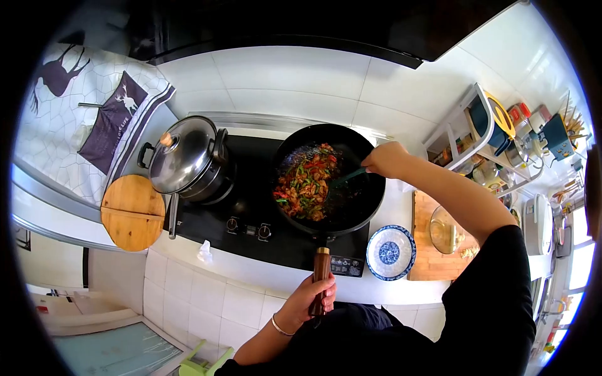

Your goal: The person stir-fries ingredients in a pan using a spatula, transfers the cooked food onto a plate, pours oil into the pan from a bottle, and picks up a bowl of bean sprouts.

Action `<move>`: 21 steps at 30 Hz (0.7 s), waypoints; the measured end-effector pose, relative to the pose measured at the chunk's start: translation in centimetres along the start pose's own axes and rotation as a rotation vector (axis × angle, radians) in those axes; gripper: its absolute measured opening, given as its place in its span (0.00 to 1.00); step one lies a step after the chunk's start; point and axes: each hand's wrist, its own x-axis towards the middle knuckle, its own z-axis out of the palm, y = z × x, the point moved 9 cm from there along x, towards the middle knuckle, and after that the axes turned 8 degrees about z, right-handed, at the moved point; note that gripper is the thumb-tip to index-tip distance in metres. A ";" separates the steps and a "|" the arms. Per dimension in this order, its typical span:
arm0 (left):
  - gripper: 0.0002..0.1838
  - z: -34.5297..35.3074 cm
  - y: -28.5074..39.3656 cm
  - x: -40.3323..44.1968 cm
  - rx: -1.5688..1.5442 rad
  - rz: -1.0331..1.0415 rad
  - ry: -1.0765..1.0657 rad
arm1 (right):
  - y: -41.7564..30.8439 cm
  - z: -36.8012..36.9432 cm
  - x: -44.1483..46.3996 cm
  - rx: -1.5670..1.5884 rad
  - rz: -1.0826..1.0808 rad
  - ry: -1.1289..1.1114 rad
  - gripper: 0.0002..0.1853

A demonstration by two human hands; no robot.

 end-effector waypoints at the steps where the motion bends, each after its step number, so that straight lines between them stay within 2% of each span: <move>1: 0.07 0.0 0.1 -0.1 0.003 -0.011 -0.005 | 0.1 0.3 1.0 0.039 -0.009 0.050 0.14; 14: 0.08 -0.7 0.2 -0.3 0.017 -0.033 -0.016 | -0.4 -2.2 0.3 0.337 -0.090 0.170 0.17; 16: 0.08 -0.8 0.2 -0.3 0.026 -0.028 -0.008 | -0.2 -2.0 0.4 0.385 -0.049 0.091 0.17; 21: 0.08 -0.8 0.2 -0.4 0.026 -0.035 0.003 | -0.7 -2.5 -0.3 0.350 -0.052 0.098 0.17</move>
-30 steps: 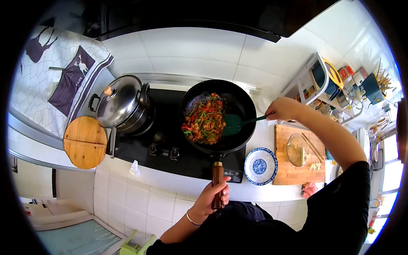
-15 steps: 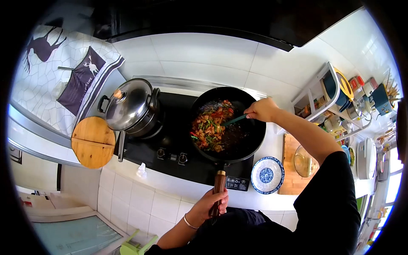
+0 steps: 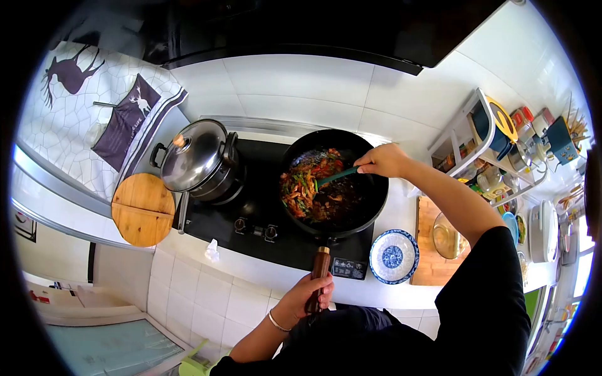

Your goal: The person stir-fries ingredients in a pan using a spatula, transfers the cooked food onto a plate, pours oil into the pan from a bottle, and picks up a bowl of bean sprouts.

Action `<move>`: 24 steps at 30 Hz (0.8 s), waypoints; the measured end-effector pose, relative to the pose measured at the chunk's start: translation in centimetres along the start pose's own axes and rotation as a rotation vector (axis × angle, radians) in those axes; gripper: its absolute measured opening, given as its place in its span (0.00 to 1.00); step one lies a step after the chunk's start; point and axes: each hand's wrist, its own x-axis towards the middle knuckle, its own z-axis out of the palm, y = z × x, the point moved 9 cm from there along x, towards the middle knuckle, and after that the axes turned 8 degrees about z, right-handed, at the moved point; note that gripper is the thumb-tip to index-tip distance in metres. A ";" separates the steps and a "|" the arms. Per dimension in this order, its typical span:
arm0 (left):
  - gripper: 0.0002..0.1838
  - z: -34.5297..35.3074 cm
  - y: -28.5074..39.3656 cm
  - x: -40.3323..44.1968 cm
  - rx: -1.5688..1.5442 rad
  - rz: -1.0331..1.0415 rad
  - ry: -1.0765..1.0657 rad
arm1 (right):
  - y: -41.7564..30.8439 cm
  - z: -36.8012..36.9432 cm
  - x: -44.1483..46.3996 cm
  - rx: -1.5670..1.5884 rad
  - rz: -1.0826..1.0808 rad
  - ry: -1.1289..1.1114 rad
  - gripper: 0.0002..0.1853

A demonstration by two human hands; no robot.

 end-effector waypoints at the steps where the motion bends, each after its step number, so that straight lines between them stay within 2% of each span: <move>1: 0.08 0.1 0.1 -0.1 0.004 0.007 0.005 | -0.1 0.0 0.1 -0.029 0.006 -0.013 0.17; 5: 0.07 0.2 0.1 0.0 -0.012 0.013 -0.018 | -0.7 -0.3 0.0 -0.047 -0.018 -0.018 0.17; 7: 0.13 0.1 0.1 -0.1 -0.019 -0.003 0.021 | -0.5 -0.2 -0.4 -0.025 0.042 -0.049 0.17; 11: 0.14 -0.3 0.7 0.3 -0.101 0.059 0.050 | 0.2 0.7 -0.9 0.014 0.057 -0.037 0.17; 13: 0.14 0.2 0.8 0.5 -0.065 0.049 -0.057 | 0.7 1.3 -1.2 0.070 0.084 -0.053 0.17; 17: 0.15 0.1 1.1 0.4 -0.060 0.076 -0.072 | 1.6 1.2 -2.8 0.133 0.131 -0.065 0.18; 18: 0.16 0.1 1.5 0.0 -0.102 0.100 -0.002 | 1.8 0.8 -3.2 0.156 0.077 0.027 0.16; 19: 0.16 -0.1 1.7 -0.2 -0.146 0.122 0.070 | 2.4 1.1 -3.4 0.153 0.077 0.027 0.16; 20: 0.16 -1.3 1.0 0.3 -0.148 0.122 0.066 | 3.0 1.2 -3.7 0.168 0.087 0.060 0.16; 22: 0.23 -5.5 -1.1 2.5 -0.071 0.209 -0.033 | 3.8 1.0 -4.5 0.179 0.104 0.092 0.16; 23: 0.22 -6.3 -2.6 3.5 0.007 0.216 -0.099 | 4.4 1.3 -4.9 0.223 0.151 0.064 0.16; 24: 0.21 -7.6 -4.5 4.9 0.158 0.171 -0.006 | 4.8 1.7 -5.5 0.268 0.198 0.034 0.17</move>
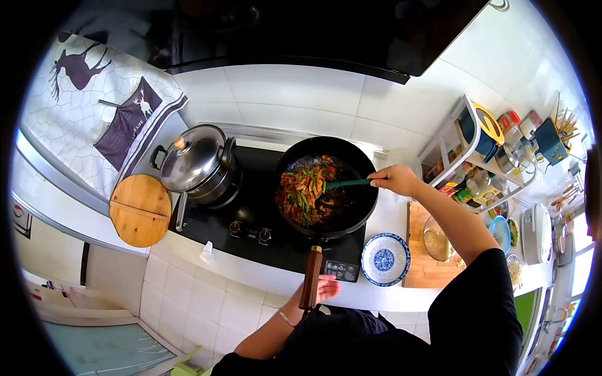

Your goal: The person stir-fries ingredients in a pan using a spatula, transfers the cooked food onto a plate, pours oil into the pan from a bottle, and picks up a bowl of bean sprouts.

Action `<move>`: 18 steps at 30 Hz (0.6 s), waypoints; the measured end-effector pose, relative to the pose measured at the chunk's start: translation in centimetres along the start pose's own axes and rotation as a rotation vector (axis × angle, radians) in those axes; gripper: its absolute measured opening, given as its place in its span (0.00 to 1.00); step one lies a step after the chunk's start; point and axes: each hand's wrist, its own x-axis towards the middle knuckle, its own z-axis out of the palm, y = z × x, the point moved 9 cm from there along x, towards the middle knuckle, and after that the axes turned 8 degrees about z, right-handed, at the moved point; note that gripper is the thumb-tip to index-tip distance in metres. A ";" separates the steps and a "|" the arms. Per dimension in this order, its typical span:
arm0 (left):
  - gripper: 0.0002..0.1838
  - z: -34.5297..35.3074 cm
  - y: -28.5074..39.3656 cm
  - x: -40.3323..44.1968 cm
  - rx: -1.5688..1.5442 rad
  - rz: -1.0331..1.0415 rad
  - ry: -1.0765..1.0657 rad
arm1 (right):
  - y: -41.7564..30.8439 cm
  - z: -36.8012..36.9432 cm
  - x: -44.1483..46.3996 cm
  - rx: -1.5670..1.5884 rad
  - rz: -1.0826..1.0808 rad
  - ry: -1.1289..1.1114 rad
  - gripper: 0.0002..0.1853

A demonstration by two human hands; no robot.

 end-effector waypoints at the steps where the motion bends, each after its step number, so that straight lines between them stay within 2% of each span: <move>1: 0.21 -0.7 -2.2 1.0 0.158 -0.052 0.076 | 0.2 0.1 -0.5 -0.002 0.005 -0.001 0.17; 3: 0.21 -0.2 -5.9 3.2 0.277 -0.078 0.052 | 0.7 0.1 -1.4 0.083 0.034 0.023 0.17; 5: 0.28 1.8 -8.5 5.2 0.436 -0.140 0.038 | 0.7 -0.2 -2.3 0.055 0.046 0.050 0.17; 8: 0.33 2.8 -12.6 7.9 0.413 -0.111 0.137 | 1.4 -0.3 -3.5 0.003 0.052 0.114 0.16; 10: 0.36 3.1 -11.7 8.9 0.279 0.144 0.333 | 1.8 -0.5 -4.1 -0.014 0.077 0.144 0.15; 11: 0.36 3.5 -11.9 9.1 0.278 0.147 0.334 | 1.7 -0.6 -4.5 -0.015 0.074 0.144 0.15; 13: 0.34 4.0 -10.2 8.6 0.632 0.202 0.439 | 1.6 -0.7 -5.3 -0.028 0.107 0.146 0.15; 14: 0.33 0.1 -12.6 10.8 0.921 0.457 0.519 | 1.5 -0.9 -5.8 0.001 0.105 0.158 0.15; 15: 0.33 1.4 -11.4 10.1 0.920 0.460 0.519 | 1.7 -0.8 -5.9 -0.001 0.103 0.160 0.15; 17: 0.31 3.8 -10.0 8.1 0.912 0.070 0.483 | 2.3 -0.6 -5.9 0.009 0.112 0.172 0.15; 18: 0.30 3.9 -10.3 8.1 0.843 0.062 0.504 | 2.4 -0.5 -6.1 0.020 0.130 0.160 0.16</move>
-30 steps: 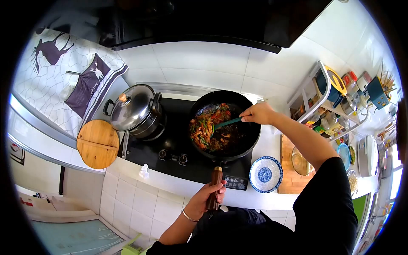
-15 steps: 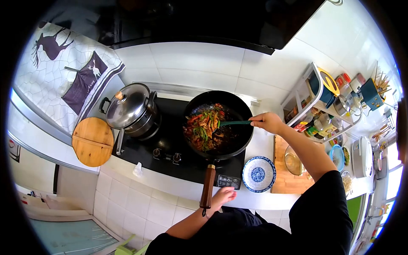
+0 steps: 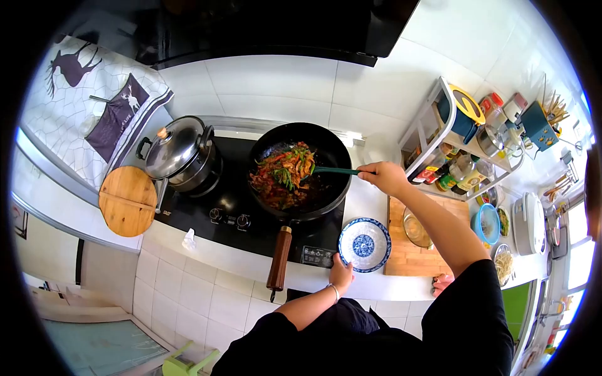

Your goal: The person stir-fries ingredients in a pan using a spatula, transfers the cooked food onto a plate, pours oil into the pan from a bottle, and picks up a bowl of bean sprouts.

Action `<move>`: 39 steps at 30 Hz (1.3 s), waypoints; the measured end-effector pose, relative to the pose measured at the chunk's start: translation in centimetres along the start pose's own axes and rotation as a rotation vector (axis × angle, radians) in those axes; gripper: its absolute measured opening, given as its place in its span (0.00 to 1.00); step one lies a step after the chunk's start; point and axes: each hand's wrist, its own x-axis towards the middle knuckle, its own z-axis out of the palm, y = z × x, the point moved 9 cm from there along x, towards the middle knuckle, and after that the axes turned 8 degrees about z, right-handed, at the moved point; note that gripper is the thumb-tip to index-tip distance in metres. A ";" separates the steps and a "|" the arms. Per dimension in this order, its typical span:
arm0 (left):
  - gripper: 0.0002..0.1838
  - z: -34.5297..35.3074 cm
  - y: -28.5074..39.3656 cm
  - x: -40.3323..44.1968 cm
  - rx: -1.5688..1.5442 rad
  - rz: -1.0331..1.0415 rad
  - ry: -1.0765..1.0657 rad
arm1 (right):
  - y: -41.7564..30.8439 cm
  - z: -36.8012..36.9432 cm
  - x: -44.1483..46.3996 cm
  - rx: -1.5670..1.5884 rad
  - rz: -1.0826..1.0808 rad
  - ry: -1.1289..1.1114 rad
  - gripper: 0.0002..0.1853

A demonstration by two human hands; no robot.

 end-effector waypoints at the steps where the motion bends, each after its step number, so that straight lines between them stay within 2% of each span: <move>1: 0.30 0.9 -1.3 0.6 -0.002 0.006 0.009 | 0.0 0.0 -0.1 0.000 -0.010 0.003 0.16; 2: 0.30 1.7 -3.2 1.9 -0.156 0.103 0.088 | 0.2 0.0 -0.2 -0.003 -0.011 0.011 0.16; 3: 0.30 1.1 -2.0 1.8 -0.309 0.202 0.166 | 0.3 0.0 -0.3 -0.005 -0.012 0.018 0.16; 5: 0.29 0.7 -1.5 1.6 -0.334 0.198 0.136 | 0.4 -0.3 -0.3 0.007 -0.018 0.034 0.16; 8: 0.28 -0.4 -0.5 -1.4 -0.524 -0.015 0.006 | 1.0 -0.3 -0.1 0.022 0.006 0.025 0.16; 9: 0.28 -2.0 1.0 -3.1 -0.520 -0.007 0.019 | 0.8 -0.6 -0.1 0.031 -0.007 0.027 0.16; 11: 0.27 -3.9 4.4 -7.1 -0.565 0.021 -0.116 | 0.3 -1.5 -0.4 -0.010 -0.028 0.079 0.16; 14: 0.26 -7.4 9.6 -12.0 -0.509 0.064 -0.205 | 0.6 -1.5 0.1 0.013 -0.053 0.099 0.15; 17: 0.25 -11.1 13.3 -15.7 -0.484 0.077 -0.175 | 1.2 -0.9 0.7 0.069 -0.036 0.063 0.16; 20: 0.24 -15.9 18.7 -18.4 -0.492 0.180 -0.110 | 1.6 -0.4 0.8 0.152 0.015 0.007 0.17; 22: 0.24 -20.5 20.6 -18.9 -0.413 0.270 0.021 | 1.6 -0.3 1.1 0.174 0.008 -0.004 0.18; 27: 0.24 -29.9 23.0 -16.5 -0.269 0.339 0.196 | 0.0 -3.7 0.1 0.162 0.015 0.044 0.18; 30: 0.25 -32.4 22.9 -12.2 -0.208 0.344 0.235 | -0.9 -7.0 -0.3 0.103 -0.034 0.100 0.17; 32: 0.25 -32.1 22.9 -8.8 -0.275 0.344 0.228 | -2.7 -9.6 -1.2 0.037 -0.117 0.158 0.17; 35: 0.24 -29.4 23.3 -4.5 -0.433 0.367 0.154 | -5.6 -13.2 -3.1 0.001 -0.131 0.132 0.16; 39: 0.22 -25.4 24.3 -2.3 -0.631 0.475 0.052 | -9.3 -15.3 -5.0 -0.176 -0.060 0.018 0.15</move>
